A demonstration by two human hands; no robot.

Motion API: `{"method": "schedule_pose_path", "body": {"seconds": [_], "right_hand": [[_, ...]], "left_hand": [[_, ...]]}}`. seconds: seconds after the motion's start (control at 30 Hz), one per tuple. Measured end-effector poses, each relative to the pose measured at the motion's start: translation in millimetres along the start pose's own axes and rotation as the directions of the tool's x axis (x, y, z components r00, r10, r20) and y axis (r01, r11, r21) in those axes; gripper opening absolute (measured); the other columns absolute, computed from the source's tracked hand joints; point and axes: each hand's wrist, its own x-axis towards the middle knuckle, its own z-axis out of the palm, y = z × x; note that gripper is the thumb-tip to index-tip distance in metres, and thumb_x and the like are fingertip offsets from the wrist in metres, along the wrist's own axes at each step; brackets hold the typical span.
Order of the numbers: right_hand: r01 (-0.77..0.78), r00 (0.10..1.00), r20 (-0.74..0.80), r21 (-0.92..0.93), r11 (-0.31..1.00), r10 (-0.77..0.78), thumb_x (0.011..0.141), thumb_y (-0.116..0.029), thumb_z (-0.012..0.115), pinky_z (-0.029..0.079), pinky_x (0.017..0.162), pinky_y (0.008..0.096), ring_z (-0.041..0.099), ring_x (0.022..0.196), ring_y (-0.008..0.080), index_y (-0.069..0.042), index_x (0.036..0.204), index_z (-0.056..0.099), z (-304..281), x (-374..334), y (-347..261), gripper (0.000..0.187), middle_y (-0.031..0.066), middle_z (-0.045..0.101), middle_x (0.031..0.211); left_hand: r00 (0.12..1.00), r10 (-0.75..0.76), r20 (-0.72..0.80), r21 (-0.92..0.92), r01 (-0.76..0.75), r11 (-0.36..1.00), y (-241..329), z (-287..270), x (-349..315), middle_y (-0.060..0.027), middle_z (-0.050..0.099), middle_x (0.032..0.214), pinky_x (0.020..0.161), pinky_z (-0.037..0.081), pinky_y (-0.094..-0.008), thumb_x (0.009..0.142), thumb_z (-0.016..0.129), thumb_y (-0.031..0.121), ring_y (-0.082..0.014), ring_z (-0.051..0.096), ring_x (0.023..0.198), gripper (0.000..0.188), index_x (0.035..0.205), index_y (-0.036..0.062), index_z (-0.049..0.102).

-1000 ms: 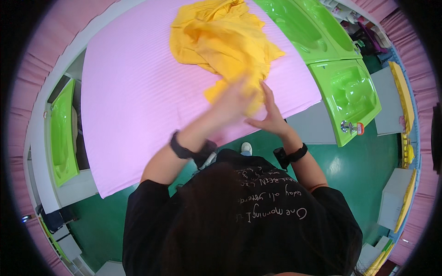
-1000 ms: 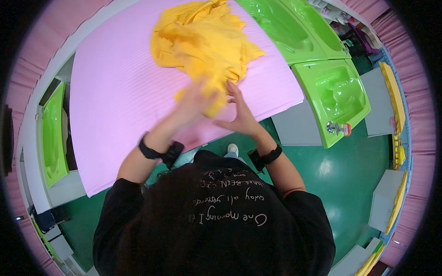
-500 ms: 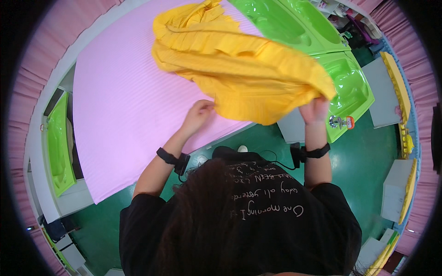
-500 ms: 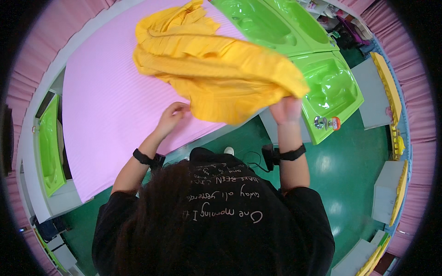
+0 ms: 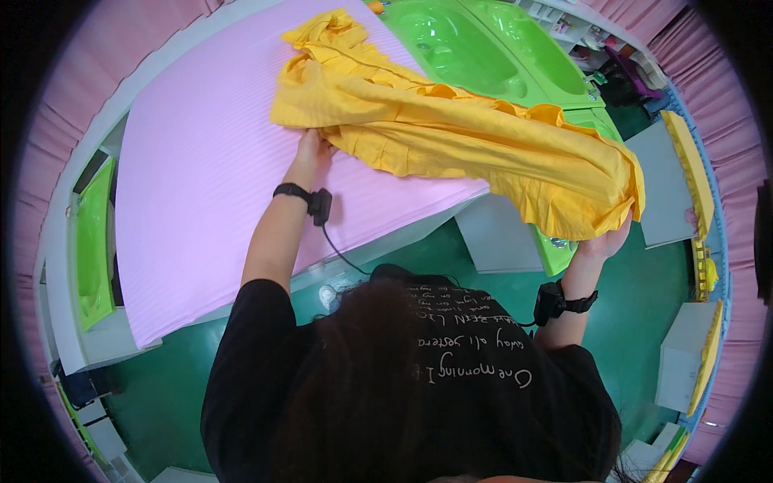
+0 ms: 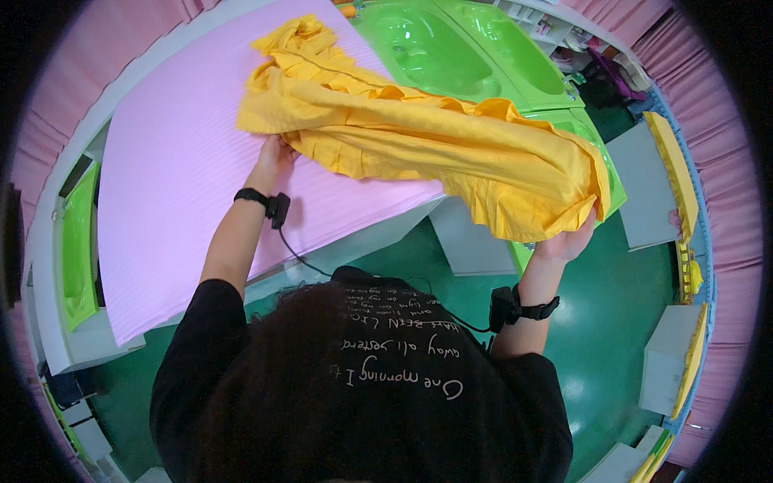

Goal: The person walks over to a table, retrieves a yellow shirt, and lays it flat on a pink mattress before carefully folding it by hand.

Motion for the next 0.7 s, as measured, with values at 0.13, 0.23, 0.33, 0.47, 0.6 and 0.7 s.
{"method": "schedule_pose_path", "body": {"seconds": [0.13, 0.23, 0.33, 0.47, 0.6, 0.7], "right_hand": [[0.022, 0.999, 0.040, -0.019, 1.000, -0.021, 0.092, -0.031, 0.025, 0.020, 0.102, 0.0489, 0.030, 0.122, 0.0328, -0.005, 0.129, 0.031, -14.6, 2.1, -32.4, 0.046, 0.0160, 0.031, 0.134], [0.070, 0.997, -0.022, -0.057, 0.996, -0.072, 0.091, -0.031, 0.024, 0.017, 0.103, 0.0478, 0.028, 0.124, 0.0319, -0.006, 0.129, 0.032, -20.5, -2.6, -63.0, 0.045, 0.0150, 0.030, 0.135], [0.085, 0.832, -0.514, -0.257, 0.963, -0.211, 0.092, -0.030, 0.024, 0.016, 0.104, 0.0465, 0.028, 0.124, 0.0308, -0.007, 0.129, 0.032, 5.1, 18.3, -45.4, 0.045, 0.0133, 0.031, 0.135], [0.006, 0.881, -0.465, -0.174, 0.985, -0.088, 0.092, -0.031, 0.022, 0.016, 0.104, 0.0439, 0.026, 0.125, 0.0299, -0.005, 0.130, 0.030, -28.5, 38.3, -32.2, 0.046, 0.0125, 0.030, 0.136], [-0.007, 0.886, -0.458, -0.163, 0.987, -0.070, 0.093, -0.028, 0.019, 0.016, 0.105, 0.0421, 0.026, 0.125, 0.0291, -0.002, 0.130, 0.027, -11.4, 60.1, 0.5, 0.046, 0.0142, 0.028, 0.136], [-0.066, 0.892, -0.453, -0.150, 0.986, -0.010, 0.093, -0.030, 0.018, 0.018, 0.104, 0.0433, 0.028, 0.124, 0.0300, -0.003, 0.130, 0.030, -26.9, 75.8, 25.2, 0.047, 0.0144, 0.030, 0.135]], "left_hand": [[0.979, 0.036, -0.200, -0.096, -0.056, 0.994, 12.7, -17.2, 54.2, -0.0068, 0.050, 0.118, 0.089, 0.042, -0.0370, 0.087, 0.046, 0.036, -0.0209, 0.049, 0.107, 0.040, 0.116, 0.0091, 0.046], [0.988, 0.136, -0.069, -0.050, -0.139, 0.989, 33.9, 30.1, 66.3, -0.0069, 0.055, 0.107, 0.075, 0.045, -0.0357, 0.082, 0.052, 0.039, -0.0195, 0.054, 0.094, 0.042, 0.111, 0.0085, 0.049], [0.888, 0.425, -0.176, 0.407, -0.327, 0.853, 132.5, -0.3, 70.9, -0.0086, 0.059, 0.095, 0.058, 0.047, -0.0355, 0.081, 0.050, 0.044, -0.0202, 0.057, 0.080, 0.047, 0.107, 0.0055, 0.052], [0.653, 0.756, 0.050, 0.683, -0.575, 0.451, 323.7, 16.9, 17.7, -0.0113, 0.059, 0.097, 0.065, 0.049, -0.0322, 0.082, 0.050, 0.031, -0.0200, 0.059, 0.083, 0.039, 0.104, -0.0004, 0.054], [0.367, 0.880, 0.301, 0.619, -0.777, 0.112, 427.2, 38.3, -105.0, -0.0117, 0.059, 0.096, 0.070, 0.049, -0.0279, 0.084, 0.050, 0.016, -0.0168, 0.059, 0.082, 0.028, 0.101, -0.0050, 0.055], [0.417, 0.861, 0.291, 0.942, -0.281, -0.182, 426.6, 29.0, -196.7, -0.0109, 0.058, 0.101, 0.073, 0.047, -0.0269, 0.083, 0.052, 0.018, -0.0183, 0.058, 0.086, 0.030, 0.108, 0.0006, 0.053]]}}
